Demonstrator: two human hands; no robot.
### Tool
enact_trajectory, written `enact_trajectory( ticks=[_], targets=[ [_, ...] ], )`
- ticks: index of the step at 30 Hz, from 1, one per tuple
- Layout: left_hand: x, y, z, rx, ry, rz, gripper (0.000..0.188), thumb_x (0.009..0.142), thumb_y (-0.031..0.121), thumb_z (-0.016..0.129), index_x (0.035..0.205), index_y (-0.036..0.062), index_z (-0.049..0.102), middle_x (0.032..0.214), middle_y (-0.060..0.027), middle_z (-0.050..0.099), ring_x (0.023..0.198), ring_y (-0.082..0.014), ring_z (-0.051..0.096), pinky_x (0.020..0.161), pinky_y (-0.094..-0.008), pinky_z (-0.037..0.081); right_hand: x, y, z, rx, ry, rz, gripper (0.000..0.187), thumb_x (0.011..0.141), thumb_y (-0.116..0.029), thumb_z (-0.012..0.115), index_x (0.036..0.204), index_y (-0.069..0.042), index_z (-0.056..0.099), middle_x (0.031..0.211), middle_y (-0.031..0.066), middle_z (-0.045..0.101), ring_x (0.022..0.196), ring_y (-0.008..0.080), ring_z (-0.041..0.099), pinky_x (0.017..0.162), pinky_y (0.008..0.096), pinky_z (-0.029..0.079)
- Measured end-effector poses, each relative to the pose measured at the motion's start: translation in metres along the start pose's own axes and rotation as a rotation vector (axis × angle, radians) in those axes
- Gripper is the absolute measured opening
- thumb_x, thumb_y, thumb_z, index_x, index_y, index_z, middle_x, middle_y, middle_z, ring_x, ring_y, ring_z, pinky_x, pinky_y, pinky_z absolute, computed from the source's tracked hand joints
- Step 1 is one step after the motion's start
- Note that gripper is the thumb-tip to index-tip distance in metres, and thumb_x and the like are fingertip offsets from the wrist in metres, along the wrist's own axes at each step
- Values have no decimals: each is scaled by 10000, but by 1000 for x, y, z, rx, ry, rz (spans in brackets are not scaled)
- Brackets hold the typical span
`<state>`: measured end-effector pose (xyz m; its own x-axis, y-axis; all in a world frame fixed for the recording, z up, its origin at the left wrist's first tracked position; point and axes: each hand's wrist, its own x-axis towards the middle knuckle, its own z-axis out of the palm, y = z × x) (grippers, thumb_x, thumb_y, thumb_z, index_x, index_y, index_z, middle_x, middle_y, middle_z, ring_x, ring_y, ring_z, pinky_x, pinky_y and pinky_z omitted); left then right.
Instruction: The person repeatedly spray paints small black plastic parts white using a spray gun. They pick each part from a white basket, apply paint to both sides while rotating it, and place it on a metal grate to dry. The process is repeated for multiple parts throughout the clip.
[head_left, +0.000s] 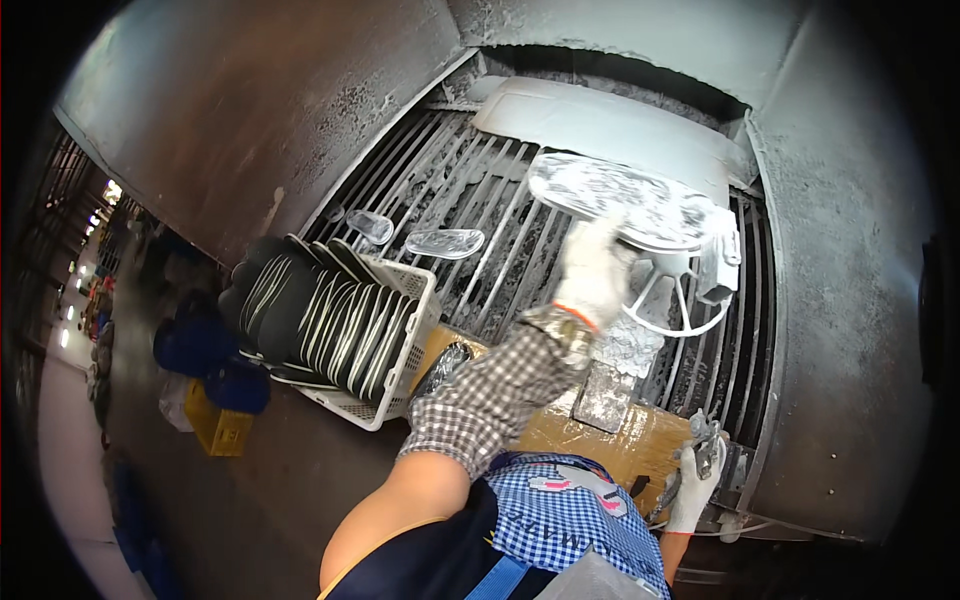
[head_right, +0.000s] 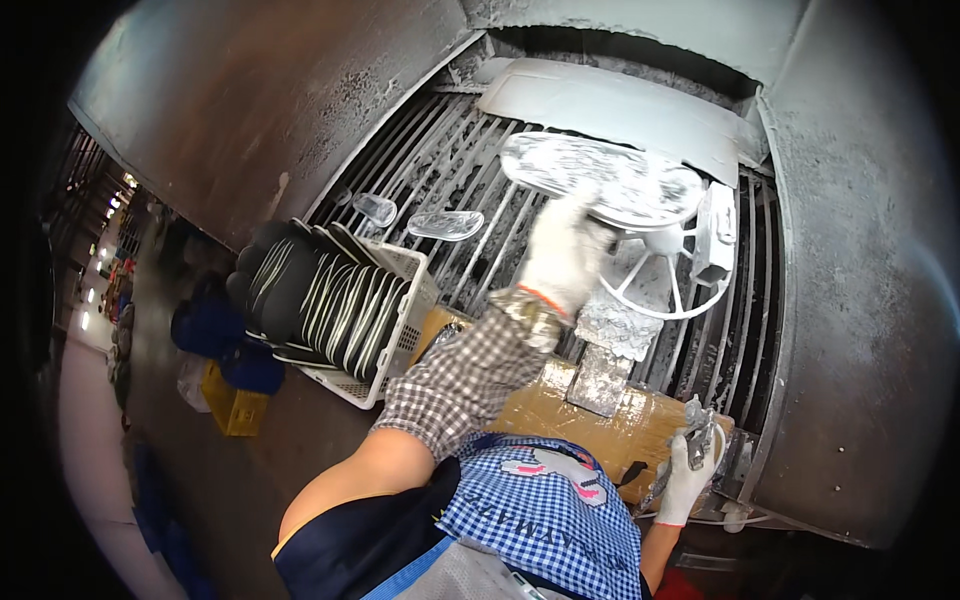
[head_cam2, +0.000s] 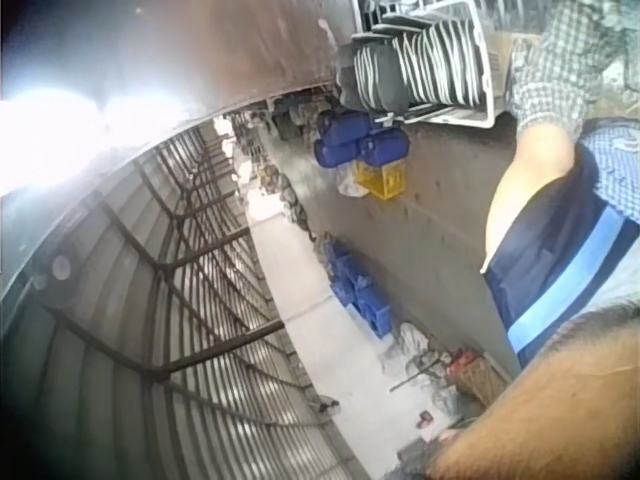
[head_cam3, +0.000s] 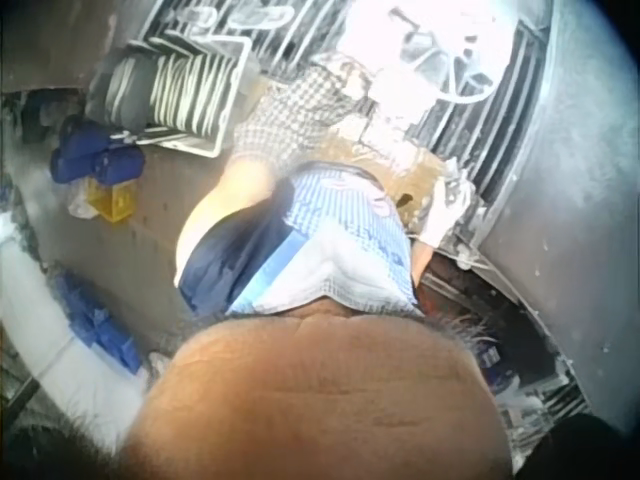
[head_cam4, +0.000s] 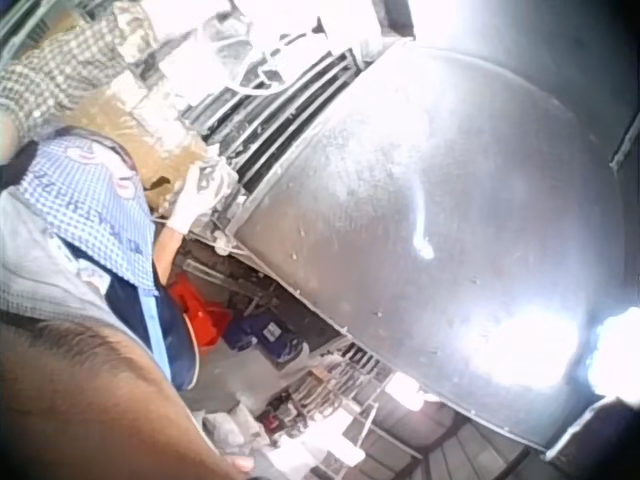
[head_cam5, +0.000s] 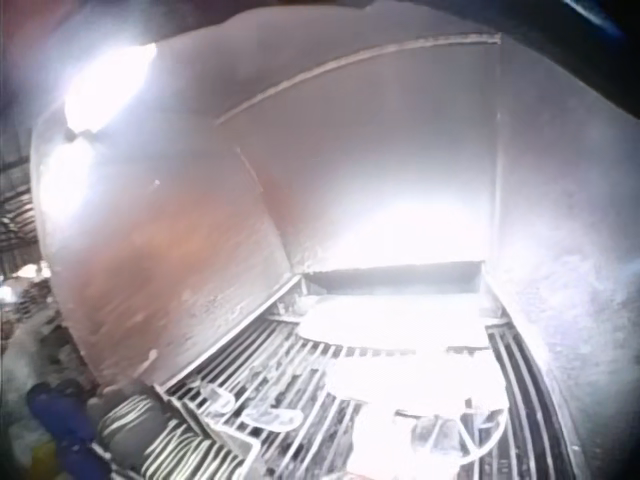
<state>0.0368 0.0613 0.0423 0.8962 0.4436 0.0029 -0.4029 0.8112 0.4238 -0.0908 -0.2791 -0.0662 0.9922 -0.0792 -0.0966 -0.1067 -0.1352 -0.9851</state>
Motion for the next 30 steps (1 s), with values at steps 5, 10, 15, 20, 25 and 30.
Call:
enact_trajectory(
  ticks=[5,10,15,20,25,30],
  targets=[
    [-1,78,-68,106,149,171,355,1050,133,609,1333,-81,592,1361,-212,677,1262,-321,672,1118,-480,551,0,8,2,-91,-74,63,506,984,-53,697,1463,-11,541,1235,55,666,963,122,652,846,289,538],
    [21,84,-198,63,405,87,518,1026,-3,495,1519,-100,369,1513,-316,526,1396,-448,561,1179,-645,491,5,15,7,-86,-93,70,501,974,-51,739,1442,-11,564,1183,34,653,1018,120,630,903,290,524],
    [1,22,-310,-11,666,-189,462,1046,72,536,1459,-118,452,1383,-312,618,1275,-407,664,1015,-534,637,0,-5,16,-115,-60,83,424,979,-87,769,1373,-2,638,1083,9,687,921,104,632,826,261,513],
    [-16,-18,-362,81,649,-277,471,1023,65,556,1450,-113,466,1379,-319,621,1237,-404,685,1017,-541,636,1,1,18,-100,-66,92,352,984,-63,747,1318,-2,651,1073,3,683,926,101,633,835,261,516],
    [38,0,-309,68,432,-184,553,1044,193,644,1496,-67,459,1495,-259,579,1309,-435,621,1060,-554,563,3,6,16,-95,-89,109,376,982,-48,741,1341,4,642,1083,4,685,960,105,638,862,270,524],
    [38,-1,-287,418,616,-411,204,1032,312,695,1054,120,630,765,27,509,615,-141,493,530,-310,395,3,7,22,-115,-74,113,426,980,-56,745,1384,10,626,1127,21,687,992,123,641,893,285,528]
  ],
)
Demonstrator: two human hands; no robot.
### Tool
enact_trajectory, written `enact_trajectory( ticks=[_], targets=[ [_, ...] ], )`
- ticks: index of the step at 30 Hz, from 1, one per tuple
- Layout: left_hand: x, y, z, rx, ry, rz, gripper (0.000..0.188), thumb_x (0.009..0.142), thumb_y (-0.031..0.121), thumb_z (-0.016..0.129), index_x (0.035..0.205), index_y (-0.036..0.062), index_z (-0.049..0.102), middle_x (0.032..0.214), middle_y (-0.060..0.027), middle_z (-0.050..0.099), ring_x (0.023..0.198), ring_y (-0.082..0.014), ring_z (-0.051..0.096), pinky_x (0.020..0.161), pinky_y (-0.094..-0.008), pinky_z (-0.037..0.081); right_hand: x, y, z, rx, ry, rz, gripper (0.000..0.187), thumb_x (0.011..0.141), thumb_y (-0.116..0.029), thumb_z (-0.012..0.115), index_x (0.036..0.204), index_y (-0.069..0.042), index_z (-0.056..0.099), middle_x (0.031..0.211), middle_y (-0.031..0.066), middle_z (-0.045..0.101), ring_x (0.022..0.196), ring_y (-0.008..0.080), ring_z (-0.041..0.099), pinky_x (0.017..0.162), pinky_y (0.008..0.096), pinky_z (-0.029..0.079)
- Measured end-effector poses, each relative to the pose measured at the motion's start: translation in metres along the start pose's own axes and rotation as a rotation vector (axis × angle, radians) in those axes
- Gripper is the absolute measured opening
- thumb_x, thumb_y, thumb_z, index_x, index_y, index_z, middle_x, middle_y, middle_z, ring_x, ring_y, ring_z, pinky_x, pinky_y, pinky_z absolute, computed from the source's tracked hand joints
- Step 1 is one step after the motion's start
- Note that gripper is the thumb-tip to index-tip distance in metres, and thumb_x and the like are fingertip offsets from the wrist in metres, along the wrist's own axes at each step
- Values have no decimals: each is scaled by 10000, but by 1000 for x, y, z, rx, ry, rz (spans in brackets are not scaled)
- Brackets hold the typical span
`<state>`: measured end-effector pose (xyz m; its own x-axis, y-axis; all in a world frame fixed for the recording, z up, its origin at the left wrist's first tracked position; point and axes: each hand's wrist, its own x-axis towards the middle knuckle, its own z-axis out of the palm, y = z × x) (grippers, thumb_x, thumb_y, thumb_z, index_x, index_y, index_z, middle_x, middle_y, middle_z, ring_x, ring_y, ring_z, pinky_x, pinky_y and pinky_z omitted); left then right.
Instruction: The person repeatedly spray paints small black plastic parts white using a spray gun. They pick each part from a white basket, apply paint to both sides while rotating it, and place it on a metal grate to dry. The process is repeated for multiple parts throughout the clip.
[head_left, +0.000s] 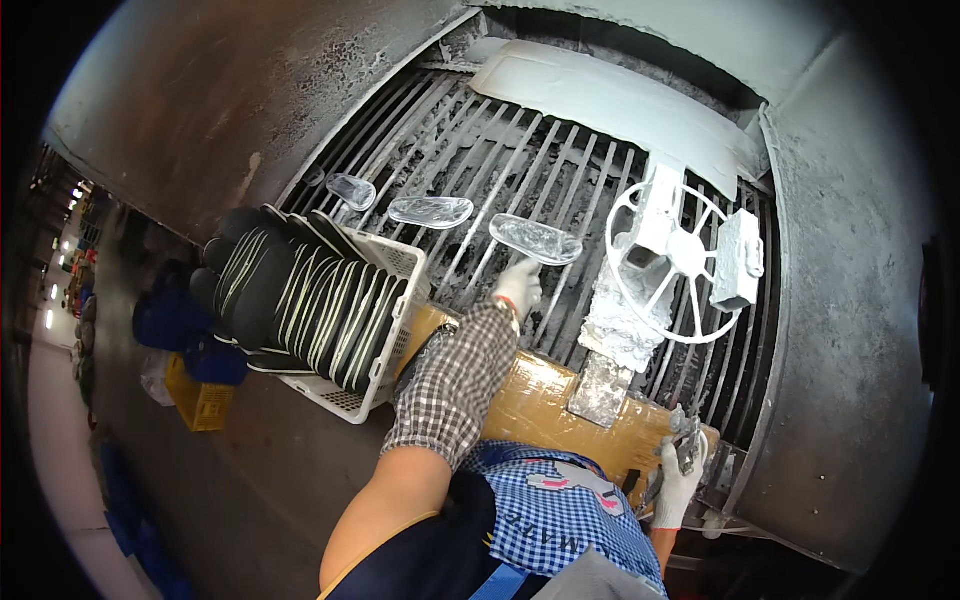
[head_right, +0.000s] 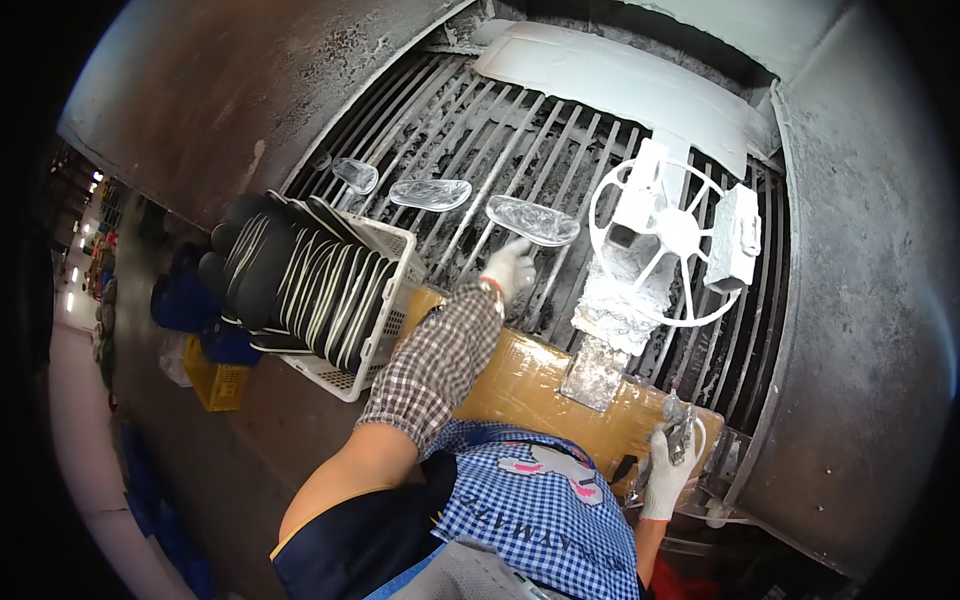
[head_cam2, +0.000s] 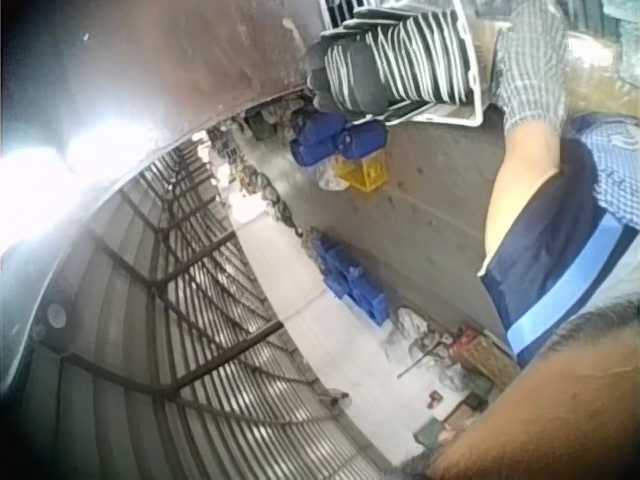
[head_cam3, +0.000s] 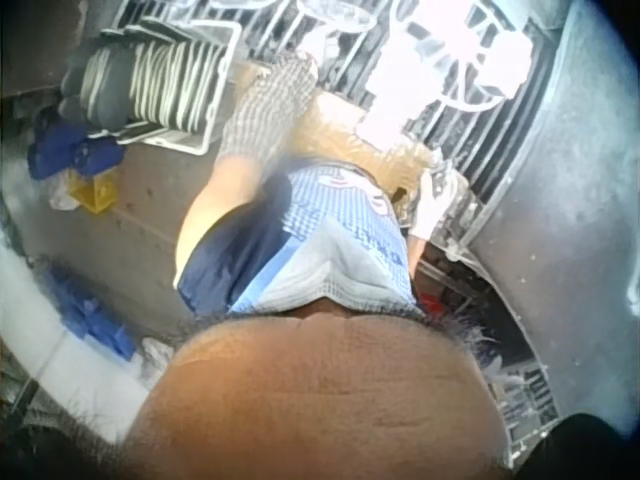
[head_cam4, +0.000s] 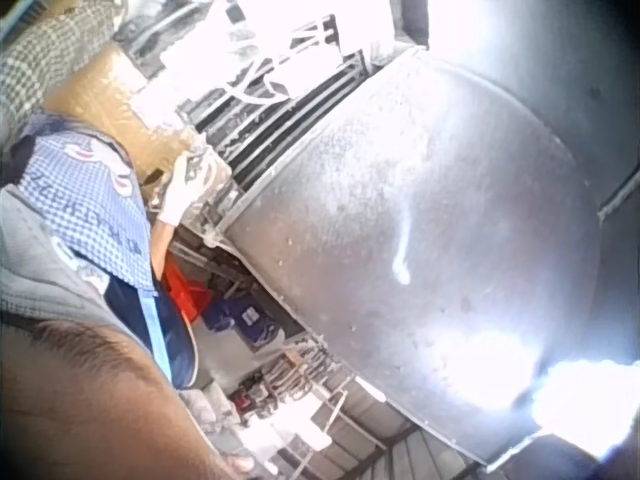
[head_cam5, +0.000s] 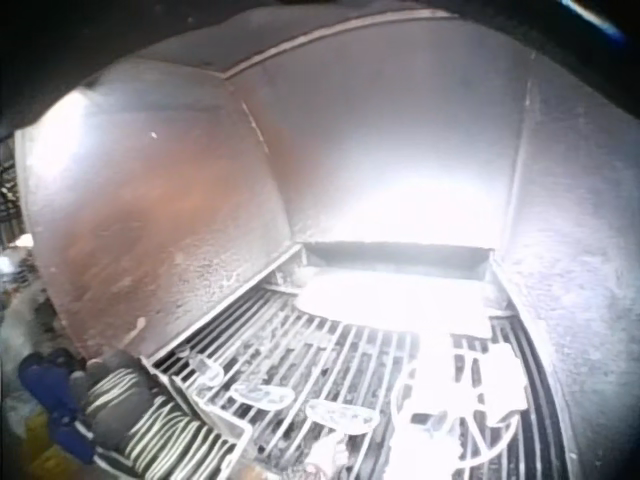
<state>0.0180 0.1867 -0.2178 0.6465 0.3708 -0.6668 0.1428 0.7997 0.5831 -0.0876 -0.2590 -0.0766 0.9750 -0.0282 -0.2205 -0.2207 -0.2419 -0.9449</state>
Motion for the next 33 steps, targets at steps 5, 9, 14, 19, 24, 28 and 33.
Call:
enact_trajectory(
  ticks=[5,9,14,19,24,28,33],
  targets=[
    [-72,-45,-25,420,-117,175,319,963,167,777,1248,47,699,1000,-23,729,810,-120,675,686,-285,540,0,13,-5,-18,-22,52,443,979,-65,748,1395,19,622,1152,31,689,1006,134,646,904,293,530],
    [-141,-18,-36,1064,-25,389,514,926,183,738,1400,2,653,1298,-116,750,1160,-209,707,1067,-316,533,-1,35,-12,-75,-3,51,421,996,-106,726,1393,-27,610,1048,22,689,870,99,634,757,260,524],
    [-151,23,-89,1764,141,650,749,849,274,738,1536,61,531,1494,-250,586,1353,-412,599,1172,-437,476,-7,-4,5,-4,-21,101,457,980,-58,728,1416,2,604,1081,24,697,942,113,647,836,268,524],
    [-165,27,-104,1979,261,185,993,812,318,802,1669,125,339,1566,-301,462,1349,-466,581,1130,-481,502,-9,-5,5,87,-32,148,415,971,-42,728,1375,8,646,1090,14,700,952,106,646,849,266,519],
    [-138,12,-138,2030,326,137,982,824,320,792,1686,188,341,1527,-281,488,1331,-453,595,1094,-509,522,-10,-4,-1,95,-40,173,398,984,-85,721,1371,-16,658,1020,-12,684,835,73,623,741,232,500],
    [-144,22,-126,1833,349,220,983,798,412,825,1656,194,398,1526,-279,490,1334,-434,595,1127,-475,498,-7,12,-5,123,-37,118,495,987,-67,692,1470,-41,589,864,-33,587,529,38,485,443,227,401],
    [-146,40,-111,1278,437,316,741,787,379,903,1364,0,634,1178,-235,726,1186,-387,694,1061,-411,534,-5,16,-7,144,-59,135,509,997,-100,684,1495,-56,583,838,-37,575,517,34,473,449,217,395]
  ],
)
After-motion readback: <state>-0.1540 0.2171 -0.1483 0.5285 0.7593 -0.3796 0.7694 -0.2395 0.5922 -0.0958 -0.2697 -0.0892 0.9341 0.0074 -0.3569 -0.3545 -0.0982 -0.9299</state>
